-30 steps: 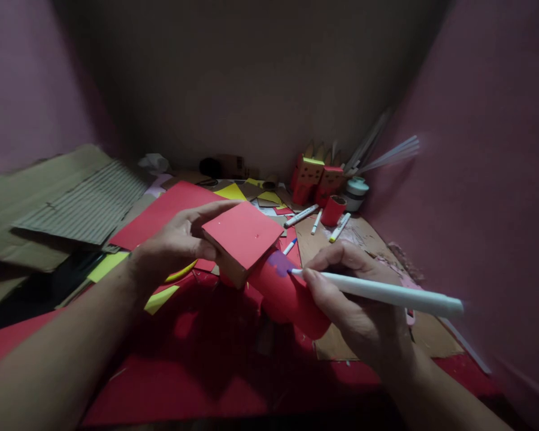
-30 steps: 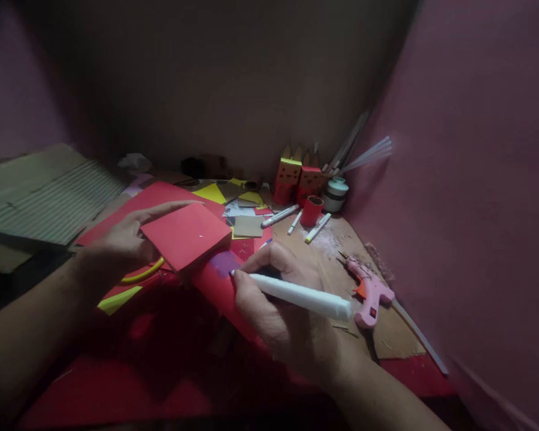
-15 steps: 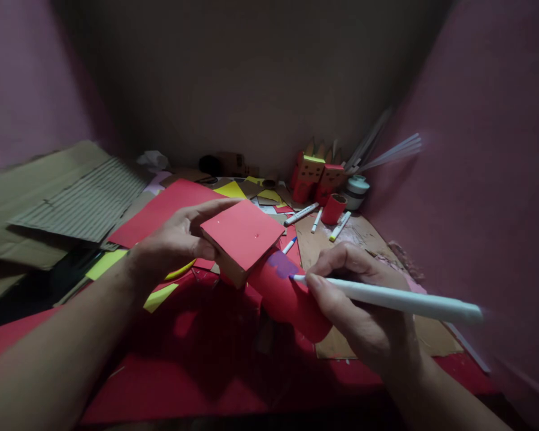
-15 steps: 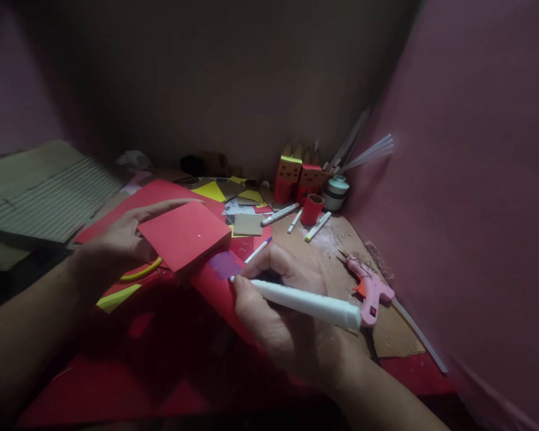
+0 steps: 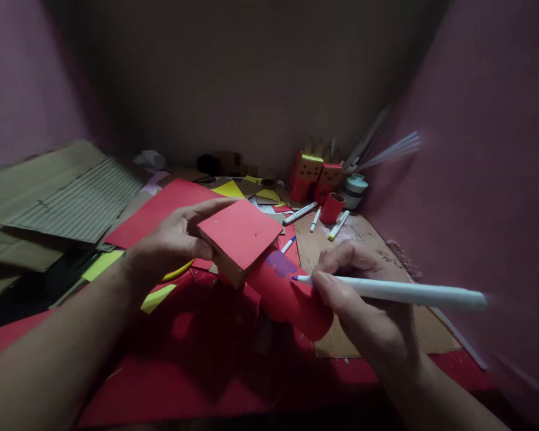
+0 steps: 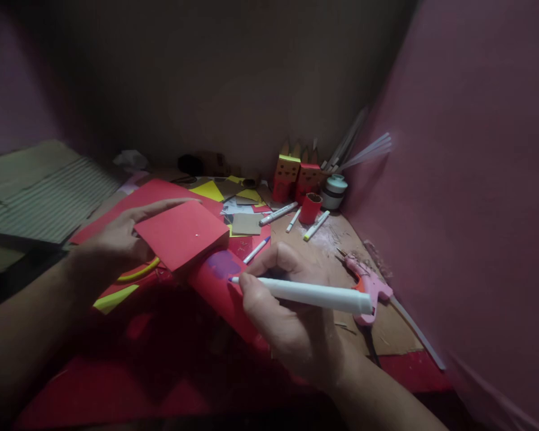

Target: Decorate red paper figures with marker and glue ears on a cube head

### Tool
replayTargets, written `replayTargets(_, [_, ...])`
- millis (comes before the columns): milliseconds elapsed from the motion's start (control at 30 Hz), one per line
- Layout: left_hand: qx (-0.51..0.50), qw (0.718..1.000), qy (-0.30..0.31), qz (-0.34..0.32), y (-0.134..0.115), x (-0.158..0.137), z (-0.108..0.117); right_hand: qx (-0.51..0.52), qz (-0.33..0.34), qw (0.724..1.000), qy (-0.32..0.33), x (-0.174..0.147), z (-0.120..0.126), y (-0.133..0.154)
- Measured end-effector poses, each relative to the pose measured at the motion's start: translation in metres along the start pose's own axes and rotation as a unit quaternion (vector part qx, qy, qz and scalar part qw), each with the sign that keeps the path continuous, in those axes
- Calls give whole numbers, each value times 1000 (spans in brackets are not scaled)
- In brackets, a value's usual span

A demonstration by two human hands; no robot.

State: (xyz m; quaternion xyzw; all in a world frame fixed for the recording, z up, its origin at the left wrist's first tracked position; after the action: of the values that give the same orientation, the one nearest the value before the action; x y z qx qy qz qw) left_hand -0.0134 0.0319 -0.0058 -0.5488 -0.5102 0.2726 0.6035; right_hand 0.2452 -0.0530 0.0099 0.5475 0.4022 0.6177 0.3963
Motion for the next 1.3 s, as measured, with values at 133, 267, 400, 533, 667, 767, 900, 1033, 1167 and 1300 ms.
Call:
replayTargets(133, [13, 1000, -7, -2, 0, 1, -1, 5, -6, 1000, -12, -1, -1, 2])
replayTargets(267, [6, 1000, 1, -9, 1, 2, 0, 11, -11, 1000, -14, -2, -2, 1])
replayTargets(400, [5, 1000, 2, -11, 3, 2, 3, 15, -22, 1000, 5, -2, -1, 0])
replayTargets(533, [18, 1000, -6, -13, 2, 1, 2, 4, -13, 1000, 19, -3, -1, 2])
replayTargets(667, [14, 1000, -8, -10, 0, 1, 0, -42, -2, 999, -3, -2, -1, 6])
replayTargets(767, [15, 1000, -9, -5, -3, 0, -1, -55, -4, 998, 1, -1, -3, 8])
replayTargets(900, [23, 1000, -17, -1, -5, 0, -3, -65, -8, 998, 11, -2, -3, 7])
replayTargets(1033, [21, 1000, -1, -2, -4, 0, -3, -89, 0, 996, 10, -2, -1, 8])
replayTargets(1167, [25, 1000, -1, -7, -2, 0, -2, -112, 16, 994, 2, -2, -1, 8])
replayTargets(1300, [38, 999, -14, -11, -4, -1, -3, -114, 15, 993, 4, -2, -2, 7])
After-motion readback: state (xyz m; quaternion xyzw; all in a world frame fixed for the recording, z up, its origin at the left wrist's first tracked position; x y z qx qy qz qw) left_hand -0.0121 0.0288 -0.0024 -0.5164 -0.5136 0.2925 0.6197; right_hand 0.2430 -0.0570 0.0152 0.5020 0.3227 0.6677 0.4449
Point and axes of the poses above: each hand's wrist, its own x-axis towards the middle knuckle, its own z-axis out of the back of the hand, y = z × x, the point moved 2 cm from there along x, towards the middle knuckle, and after that the axes turned 6 degrees about -z, right-handed, at the moved point
